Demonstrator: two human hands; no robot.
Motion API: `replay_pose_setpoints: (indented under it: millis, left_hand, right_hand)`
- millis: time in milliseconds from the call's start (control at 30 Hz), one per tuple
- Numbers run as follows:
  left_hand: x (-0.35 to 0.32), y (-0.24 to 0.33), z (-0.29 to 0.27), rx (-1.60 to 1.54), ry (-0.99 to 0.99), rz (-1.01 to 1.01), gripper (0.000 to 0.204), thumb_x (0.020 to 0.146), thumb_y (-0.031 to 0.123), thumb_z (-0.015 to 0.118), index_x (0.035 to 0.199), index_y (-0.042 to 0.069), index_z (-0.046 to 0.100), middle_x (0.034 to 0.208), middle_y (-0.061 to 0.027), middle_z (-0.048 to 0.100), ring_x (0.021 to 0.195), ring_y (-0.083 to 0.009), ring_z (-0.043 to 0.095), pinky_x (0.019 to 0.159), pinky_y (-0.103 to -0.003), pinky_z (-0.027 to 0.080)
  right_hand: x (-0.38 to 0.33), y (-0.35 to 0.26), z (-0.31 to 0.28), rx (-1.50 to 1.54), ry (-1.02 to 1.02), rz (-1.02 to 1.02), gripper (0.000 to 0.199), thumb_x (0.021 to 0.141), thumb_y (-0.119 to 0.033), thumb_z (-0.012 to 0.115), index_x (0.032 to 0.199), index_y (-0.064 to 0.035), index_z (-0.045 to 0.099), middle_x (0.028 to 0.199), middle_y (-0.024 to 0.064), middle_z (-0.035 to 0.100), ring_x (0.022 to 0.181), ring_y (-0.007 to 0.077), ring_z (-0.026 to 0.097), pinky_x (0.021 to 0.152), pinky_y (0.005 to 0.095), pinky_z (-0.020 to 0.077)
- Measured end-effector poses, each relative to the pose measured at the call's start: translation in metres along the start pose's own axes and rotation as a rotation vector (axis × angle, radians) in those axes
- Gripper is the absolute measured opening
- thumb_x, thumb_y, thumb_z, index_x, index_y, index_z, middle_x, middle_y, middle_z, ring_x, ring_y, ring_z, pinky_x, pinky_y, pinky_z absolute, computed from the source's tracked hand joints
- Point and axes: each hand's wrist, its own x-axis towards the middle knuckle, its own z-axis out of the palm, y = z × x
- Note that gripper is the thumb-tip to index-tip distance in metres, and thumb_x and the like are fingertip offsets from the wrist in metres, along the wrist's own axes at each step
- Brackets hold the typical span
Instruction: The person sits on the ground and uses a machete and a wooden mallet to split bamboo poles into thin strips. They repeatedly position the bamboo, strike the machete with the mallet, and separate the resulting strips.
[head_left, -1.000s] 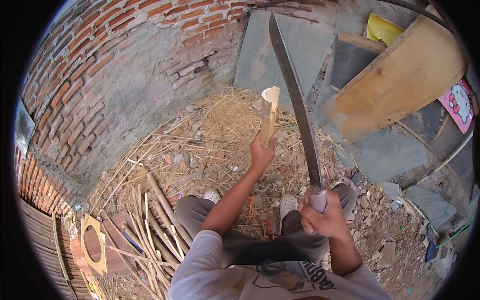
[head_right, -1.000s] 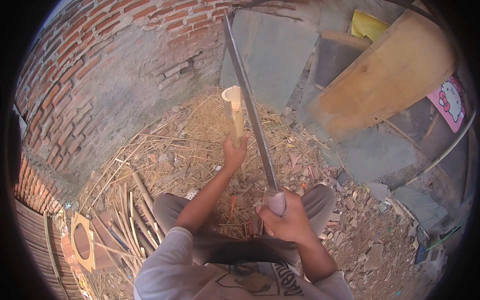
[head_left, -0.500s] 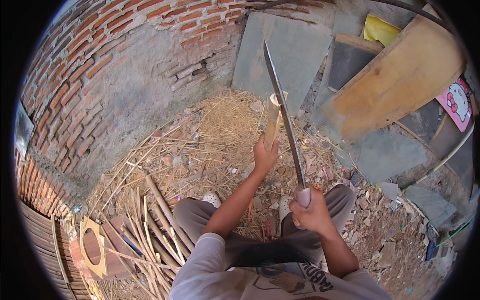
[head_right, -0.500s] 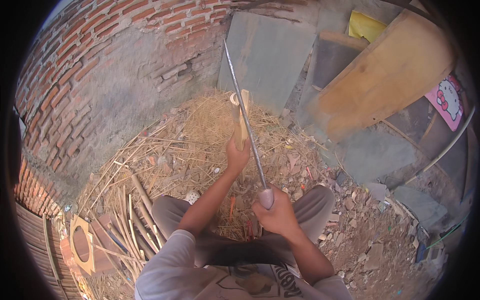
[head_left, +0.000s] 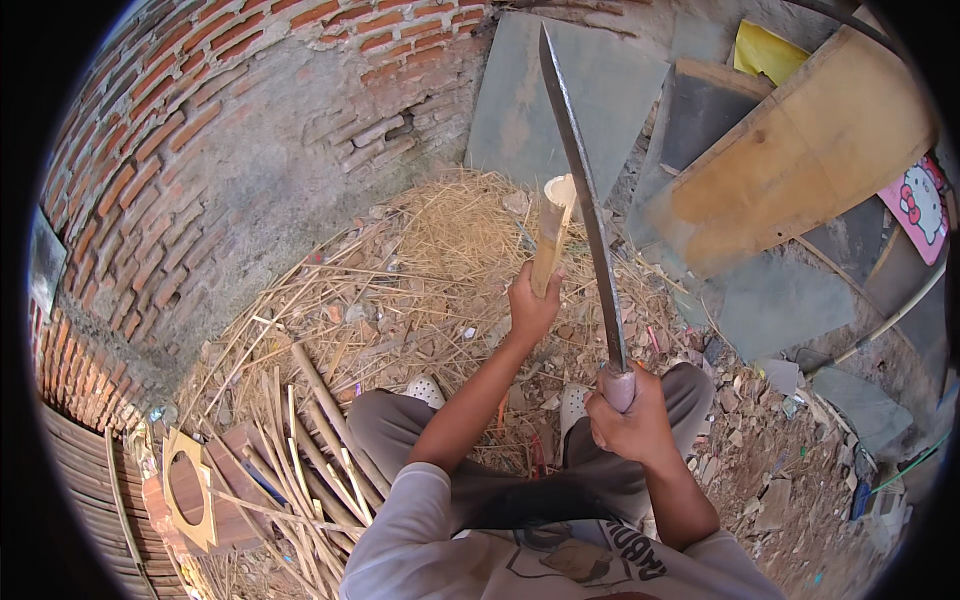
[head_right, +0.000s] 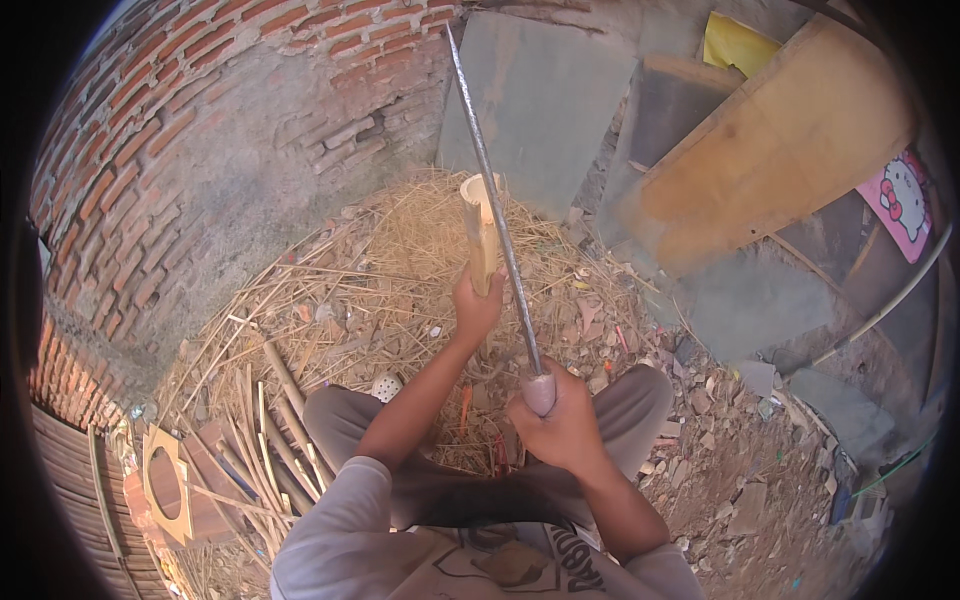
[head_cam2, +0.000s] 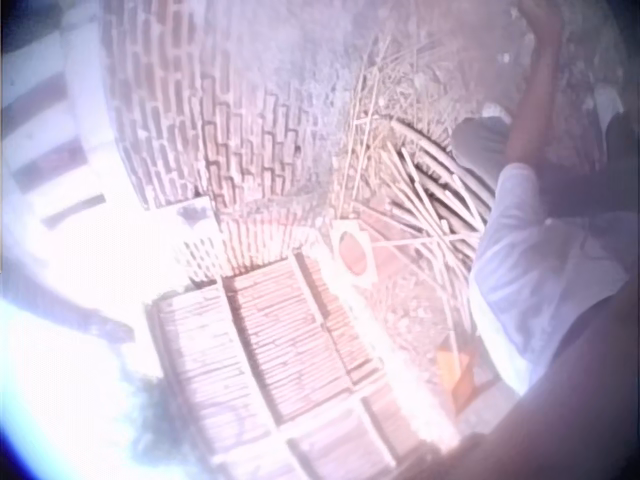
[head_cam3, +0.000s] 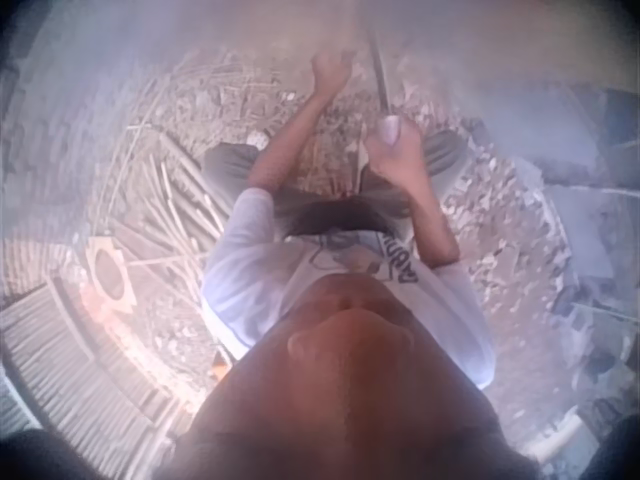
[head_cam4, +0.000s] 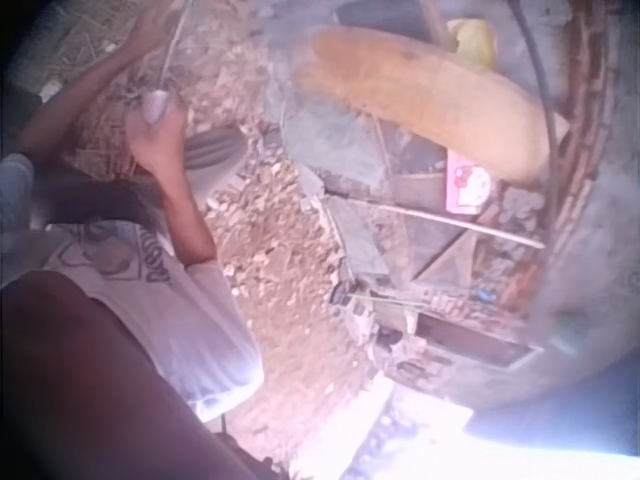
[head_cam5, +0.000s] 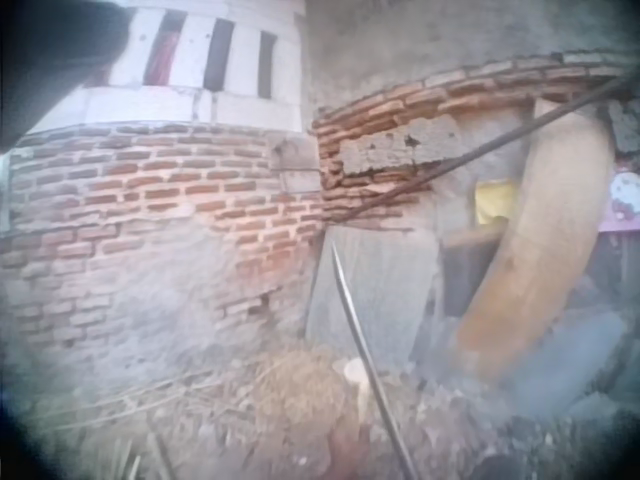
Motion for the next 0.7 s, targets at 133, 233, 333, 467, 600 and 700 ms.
replay_pose_setpoints:
  millis: [133, 233, 333, 467, 600, 700]
  left_hand:
    - [0.002, -0.002, 0.0, 0.028, 0.023, 0.044, 0.027, 0.091, 0.024, 0.07, 0.095, 0.0, 0.06, 0.072, -0.0116, 0.065, 0.063, -0.0165, 0.062, 0.06, -0.034, 0.05]
    - [0.002, -0.001, 0.001, 0.017, -0.004, -0.009, 0.026, 0.091, 0.023, 0.07, 0.096, 0.0, 0.06, 0.073, -0.0118, 0.066, 0.064, -0.0168, 0.063, 0.061, -0.033, 0.05]
    - [0.003, 0.001, 0.0, 0.009, 0.015, 0.061, 0.025, 0.09, 0.022, 0.071, 0.096, 0.0, 0.061, 0.073, -0.0119, 0.066, 0.065, -0.0168, 0.063, 0.061, -0.033, 0.05]
    - [0.0, -0.003, -0.001, -0.013, 0.006, 0.031, 0.024, 0.09, 0.02, 0.07, 0.098, 0.0, 0.061, 0.076, -0.0126, 0.067, 0.068, -0.0171, 0.065, 0.063, -0.033, 0.05]
    - [0.001, 0.0, -0.002, -0.004, -0.001, 0.023, 0.023, 0.09, 0.018, 0.07, 0.1, 0.0, 0.06, 0.079, -0.0133, 0.068, 0.071, -0.018, 0.066, 0.064, -0.033, 0.051]
    - [-0.001, 0.003, -0.001, 0.0, -0.002, 0.014, 0.023, 0.09, 0.017, 0.07, 0.1, -0.001, 0.06, 0.08, -0.0137, 0.068, 0.071, -0.0191, 0.067, 0.064, -0.033, 0.051]
  right_hand:
    - [0.007, 0.002, -0.001, 0.072, -0.033, 0.126, 0.014, 0.081, -0.003, 0.062, 0.094, 0.0011, 0.056, 0.06, 0.0013, 0.054, 0.046, 0.0086, 0.053, 0.042, 0.0271, 0.0411]
    - [0.007, -0.004, -0.002, 0.105, -0.045, 0.148, 0.014, 0.082, -0.003, 0.061, 0.093, 0.0006, 0.055, 0.059, 0.0013, 0.054, 0.045, 0.0092, 0.053, 0.041, 0.0274, 0.0409]
    - [0.002, -0.015, -0.005, 0.104, -0.049, 0.184, 0.011, 0.083, -0.003, 0.062, 0.09, 0.0, 0.055, 0.06, 0.0005, 0.053, 0.049, 0.0074, 0.053, 0.044, 0.0265, 0.0411]
    - [-0.003, -0.021, -0.005, -0.041, 0.063, 0.009, 0.009, 0.082, -0.001, 0.063, 0.082, -0.0021, 0.054, 0.064, -0.0009, 0.052, 0.059, 0.0041, 0.05, 0.051, 0.0236, 0.041]
    - [-0.011, -0.049, -0.008, 0.104, 0.078, -0.159, 0.012, 0.08, 0.0, 0.064, 0.081, -0.0039, 0.053, 0.067, -0.0015, 0.052, 0.062, 0.0036, 0.048, 0.055, 0.0228, 0.04]
    - [-0.009, -0.048, -0.008, 0.118, 0.093, -0.166, 0.012, 0.08, 0.0, 0.064, 0.081, -0.0044, 0.053, 0.068, -0.0015, 0.052, 0.061, 0.0037, 0.048, 0.054, 0.0231, 0.0398]
